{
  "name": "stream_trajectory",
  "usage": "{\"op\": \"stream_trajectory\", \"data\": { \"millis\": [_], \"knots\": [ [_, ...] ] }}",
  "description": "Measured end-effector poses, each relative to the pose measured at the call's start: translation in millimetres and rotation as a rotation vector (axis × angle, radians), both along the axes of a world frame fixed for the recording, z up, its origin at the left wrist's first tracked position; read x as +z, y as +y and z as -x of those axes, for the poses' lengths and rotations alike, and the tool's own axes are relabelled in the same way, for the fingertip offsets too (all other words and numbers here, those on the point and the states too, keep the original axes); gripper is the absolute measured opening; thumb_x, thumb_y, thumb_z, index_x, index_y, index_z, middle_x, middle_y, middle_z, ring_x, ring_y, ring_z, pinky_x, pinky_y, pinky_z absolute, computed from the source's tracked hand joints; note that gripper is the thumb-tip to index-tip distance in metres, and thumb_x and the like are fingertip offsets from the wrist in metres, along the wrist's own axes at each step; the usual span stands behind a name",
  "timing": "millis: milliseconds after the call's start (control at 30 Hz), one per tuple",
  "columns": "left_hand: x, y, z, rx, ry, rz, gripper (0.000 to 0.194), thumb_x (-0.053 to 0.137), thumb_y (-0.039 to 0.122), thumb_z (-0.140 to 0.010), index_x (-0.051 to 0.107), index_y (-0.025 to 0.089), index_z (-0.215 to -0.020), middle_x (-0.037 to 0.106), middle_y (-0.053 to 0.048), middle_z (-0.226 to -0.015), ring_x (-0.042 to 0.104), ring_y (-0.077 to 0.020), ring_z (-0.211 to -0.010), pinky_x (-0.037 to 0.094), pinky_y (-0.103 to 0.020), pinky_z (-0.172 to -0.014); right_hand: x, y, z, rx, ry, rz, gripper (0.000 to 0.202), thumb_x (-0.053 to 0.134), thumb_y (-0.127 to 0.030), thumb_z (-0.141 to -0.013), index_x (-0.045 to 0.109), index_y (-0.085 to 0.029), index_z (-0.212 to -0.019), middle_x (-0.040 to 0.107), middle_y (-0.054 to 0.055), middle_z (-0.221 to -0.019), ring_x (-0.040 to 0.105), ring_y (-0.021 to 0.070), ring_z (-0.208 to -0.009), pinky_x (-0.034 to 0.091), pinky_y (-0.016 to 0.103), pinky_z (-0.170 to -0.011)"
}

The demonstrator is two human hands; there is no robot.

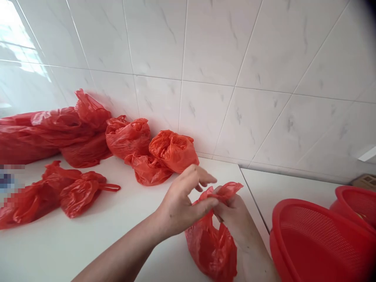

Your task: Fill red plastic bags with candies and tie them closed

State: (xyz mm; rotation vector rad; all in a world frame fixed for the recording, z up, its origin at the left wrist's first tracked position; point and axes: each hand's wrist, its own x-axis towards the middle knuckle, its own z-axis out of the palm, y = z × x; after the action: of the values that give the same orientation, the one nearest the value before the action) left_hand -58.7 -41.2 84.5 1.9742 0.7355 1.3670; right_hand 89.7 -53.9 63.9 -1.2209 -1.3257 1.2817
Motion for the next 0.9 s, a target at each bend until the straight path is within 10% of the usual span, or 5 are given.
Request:
{"op": "stream_trajectory", "data": {
  "millis": [133, 267, 433, 567, 900],
  "knots": [
    [-35.3, 13.5, 0.0, -0.018, 0.168, -0.050, 0.036, 0.077, 0.023, -0.071, 0.066, 0.024, -0.105, 0.059, -0.005, -0.095, 0.057, -0.0182, -0.085, 0.048, -0.030, -0.075, -17.7, 10.2, -8.4, -0.004, 0.057, 0.044, 0.018, 0.054, -0.032, -0.079, 0.046, -0.020, -0.067, 0.034, -0.008, -0.053, 0.029, 0.0075, -0.049, 0.023, 0.020, -0.044],
    [-56.0, 21.9, -5.1, 0.040, 0.097, 0.081, 0.002, 0.064, 0.021, -0.082, 0.066, 0.021, -0.082, 0.059, -0.002, -0.075, 0.056, -0.0157, -0.072, 0.045, -0.028, -0.069, -21.2, 16.7, -18.9, 0.155, 0.060, 0.037, 0.015, 0.055, -0.034, -0.080, 0.053, -0.020, -0.081, 0.042, -0.008, -0.050, 0.032, 0.0079, -0.046, 0.024, 0.019, -0.044],
    [-59.9, 26.2, -8.0, 0.063, -0.129, 0.315, 0.016, 0.057, 0.032, -0.088, 0.056, 0.020, -0.077, 0.059, -0.008, -0.113, 0.054, -0.0224, -0.105, 0.041, -0.034, -0.087, -17.5, 23.6, -32.4, 0.253, 0.243, -0.043, 0.046, 0.039, -0.055, -0.087, 0.066, -0.021, -0.101, 0.062, 0.004, -0.077, 0.049, 0.0131, -0.057, 0.044, 0.028, -0.059],
    [-67.5, 28.0, -13.2, -0.070, -0.224, 0.521, 0.022, 0.050, 0.040, -0.090, 0.047, 0.020, -0.081, 0.055, 0.000, -0.075, 0.052, -0.0130, -0.068, 0.040, -0.024, -0.062, -19.3, 24.5, -35.4, 0.253, 0.055, -0.093, 0.037, 0.048, -0.047, -0.087, 0.071, -0.022, -0.102, 0.066, 0.007, -0.097, 0.059, 0.0190, -0.086, 0.048, 0.032, -0.076],
    [-66.2, 18.5, -20.6, 0.044, -0.097, 0.531, 0.018, 0.053, 0.032, -0.087, 0.046, 0.020, -0.075, 0.042, 0.006, -0.061, 0.037, -0.0087, -0.054, 0.030, -0.021, -0.051, -24.4, 31.7, -36.3, -0.093, -0.507, -0.066, 0.028, 0.047, -0.027, -0.081, 0.067, -0.026, -0.100, 0.060, -0.002, -0.070, 0.051, 0.0141, -0.059, 0.041, 0.027, -0.057]
  ]
}}
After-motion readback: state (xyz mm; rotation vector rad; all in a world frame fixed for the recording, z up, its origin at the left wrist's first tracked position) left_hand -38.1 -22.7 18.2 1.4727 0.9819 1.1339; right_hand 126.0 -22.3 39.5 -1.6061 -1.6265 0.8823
